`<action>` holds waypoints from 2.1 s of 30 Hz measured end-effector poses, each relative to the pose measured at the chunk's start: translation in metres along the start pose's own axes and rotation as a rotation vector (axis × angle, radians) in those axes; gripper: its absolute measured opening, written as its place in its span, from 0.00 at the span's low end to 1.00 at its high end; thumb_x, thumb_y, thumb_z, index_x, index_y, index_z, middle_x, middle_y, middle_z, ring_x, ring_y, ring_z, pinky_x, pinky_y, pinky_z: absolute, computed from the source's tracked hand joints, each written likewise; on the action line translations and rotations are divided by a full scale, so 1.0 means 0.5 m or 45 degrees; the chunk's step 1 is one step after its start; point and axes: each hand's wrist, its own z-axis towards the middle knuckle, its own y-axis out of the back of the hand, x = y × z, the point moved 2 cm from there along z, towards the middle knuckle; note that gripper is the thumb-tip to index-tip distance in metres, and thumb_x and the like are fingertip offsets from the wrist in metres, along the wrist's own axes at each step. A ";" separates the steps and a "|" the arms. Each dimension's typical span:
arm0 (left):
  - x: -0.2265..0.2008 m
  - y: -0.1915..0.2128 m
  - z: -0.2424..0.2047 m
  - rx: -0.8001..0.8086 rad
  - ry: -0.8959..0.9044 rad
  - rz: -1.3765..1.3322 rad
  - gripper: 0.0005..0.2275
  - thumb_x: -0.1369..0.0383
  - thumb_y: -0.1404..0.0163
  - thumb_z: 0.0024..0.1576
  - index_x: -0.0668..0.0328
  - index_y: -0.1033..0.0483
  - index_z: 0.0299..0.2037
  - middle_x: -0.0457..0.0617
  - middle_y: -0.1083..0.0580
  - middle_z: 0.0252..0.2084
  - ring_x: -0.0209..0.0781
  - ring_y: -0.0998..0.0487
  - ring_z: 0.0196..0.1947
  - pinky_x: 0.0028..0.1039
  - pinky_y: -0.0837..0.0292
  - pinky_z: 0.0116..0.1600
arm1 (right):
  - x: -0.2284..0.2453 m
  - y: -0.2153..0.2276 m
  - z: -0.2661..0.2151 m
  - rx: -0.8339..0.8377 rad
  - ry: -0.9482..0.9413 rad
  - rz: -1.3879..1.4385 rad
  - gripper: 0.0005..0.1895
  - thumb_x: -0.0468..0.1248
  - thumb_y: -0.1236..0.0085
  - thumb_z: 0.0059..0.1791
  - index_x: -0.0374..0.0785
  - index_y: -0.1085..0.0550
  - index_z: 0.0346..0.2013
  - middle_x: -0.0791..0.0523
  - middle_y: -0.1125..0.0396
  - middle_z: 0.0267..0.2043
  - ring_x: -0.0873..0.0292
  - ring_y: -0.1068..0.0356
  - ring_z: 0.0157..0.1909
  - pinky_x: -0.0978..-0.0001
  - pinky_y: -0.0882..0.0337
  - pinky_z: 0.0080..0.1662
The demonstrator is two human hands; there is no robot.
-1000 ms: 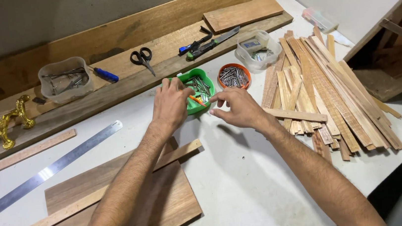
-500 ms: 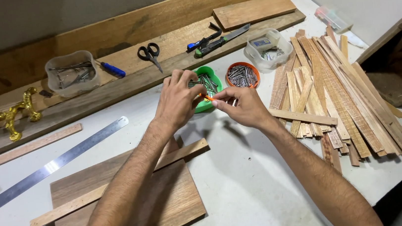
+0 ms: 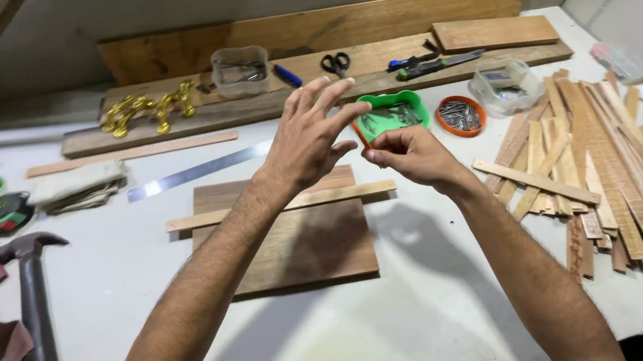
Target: The person measures thin wooden strips with a metal ruler, marks a strip with a pencil, and arranges the strips on a wooden board. They then take nails from a container and hammer nails into the strips to fasten a frame around the board.
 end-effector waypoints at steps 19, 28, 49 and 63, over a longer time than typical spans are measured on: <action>0.125 -0.066 -0.397 0.306 0.662 0.022 0.16 0.58 0.44 0.59 0.59 0.23 0.49 0.53 0.27 0.46 0.46 0.30 0.49 0.41 0.31 0.57 | -0.047 -0.285 0.093 0.013 -0.153 -0.194 0.06 0.36 0.39 0.50 0.35 0.22 0.36 0.56 0.26 0.29 0.70 0.29 0.28 0.78 0.25 0.31; 0.090 -0.052 -0.397 0.119 0.714 -0.001 0.11 0.59 0.46 0.60 0.57 0.20 0.40 0.49 0.29 0.39 0.43 0.31 0.43 0.38 0.34 0.47 | -0.069 -0.286 0.091 -0.050 0.072 -0.362 0.08 0.38 0.37 0.50 0.36 0.19 0.36 0.58 0.23 0.30 0.70 0.27 0.29 0.78 0.25 0.30; 0.089 -0.050 -0.395 0.169 0.715 0.026 0.10 0.59 0.48 0.63 0.57 0.22 0.40 0.49 0.30 0.40 0.43 0.31 0.44 0.39 0.33 0.50 | -0.105 -0.275 0.097 0.069 -0.042 -0.389 0.09 0.42 0.36 0.50 0.38 0.19 0.37 0.58 0.24 0.31 0.68 0.25 0.32 0.77 0.23 0.33; 0.088 -0.048 -0.396 0.145 0.700 0.034 0.10 0.59 0.45 0.60 0.56 0.21 0.39 0.49 0.29 0.39 0.44 0.31 0.43 0.40 0.33 0.48 | -0.085 -0.249 0.101 0.145 -0.314 0.237 0.09 0.33 0.36 0.47 0.34 0.23 0.40 0.57 0.26 0.34 0.71 0.35 0.27 0.76 0.29 0.27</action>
